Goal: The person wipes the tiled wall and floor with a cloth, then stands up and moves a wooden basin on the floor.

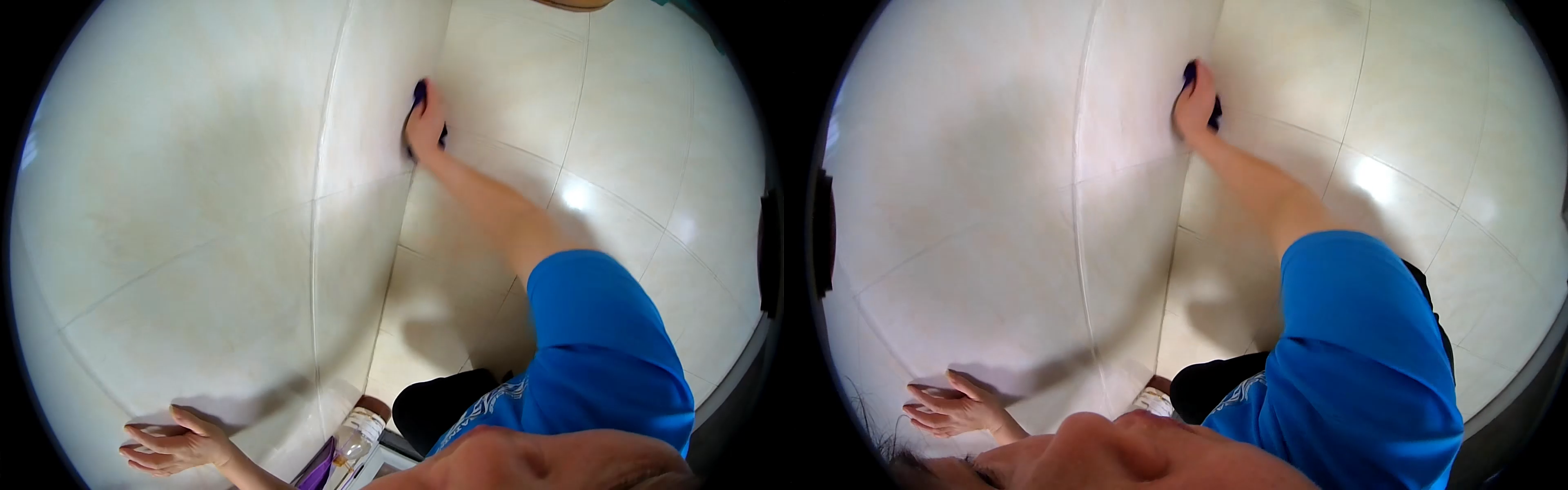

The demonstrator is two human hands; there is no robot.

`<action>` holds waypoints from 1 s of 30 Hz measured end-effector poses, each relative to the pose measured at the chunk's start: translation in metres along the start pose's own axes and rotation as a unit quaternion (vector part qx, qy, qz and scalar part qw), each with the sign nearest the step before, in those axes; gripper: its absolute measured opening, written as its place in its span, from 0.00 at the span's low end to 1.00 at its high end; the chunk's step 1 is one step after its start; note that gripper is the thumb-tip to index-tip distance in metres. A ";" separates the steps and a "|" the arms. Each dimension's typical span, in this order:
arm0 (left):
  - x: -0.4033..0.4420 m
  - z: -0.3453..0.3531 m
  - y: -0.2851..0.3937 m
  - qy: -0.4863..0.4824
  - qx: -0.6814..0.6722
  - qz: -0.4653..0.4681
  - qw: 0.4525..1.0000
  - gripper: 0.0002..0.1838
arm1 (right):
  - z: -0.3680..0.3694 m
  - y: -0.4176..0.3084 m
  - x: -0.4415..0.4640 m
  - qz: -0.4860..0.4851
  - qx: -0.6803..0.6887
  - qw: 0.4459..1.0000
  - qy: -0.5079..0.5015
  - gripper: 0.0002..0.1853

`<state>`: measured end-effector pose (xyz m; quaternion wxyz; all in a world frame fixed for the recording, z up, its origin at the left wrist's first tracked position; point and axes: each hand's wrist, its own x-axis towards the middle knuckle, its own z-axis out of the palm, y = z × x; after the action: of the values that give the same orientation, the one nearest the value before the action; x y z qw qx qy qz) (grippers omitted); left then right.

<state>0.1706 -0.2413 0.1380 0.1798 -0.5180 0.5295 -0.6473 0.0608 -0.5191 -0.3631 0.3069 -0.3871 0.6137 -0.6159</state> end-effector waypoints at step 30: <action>-0.007 0.003 -0.002 0.007 0.000 -0.030 1.000 0.34 | -0.029 -0.017 0.006 0.140 0.285 0.936 -0.151 0.23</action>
<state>0.1761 -0.2366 0.1367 0.1565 -0.5290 0.5147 -0.6563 0.0348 -0.5085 -0.3444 0.5767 -0.2820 0.4071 -0.6497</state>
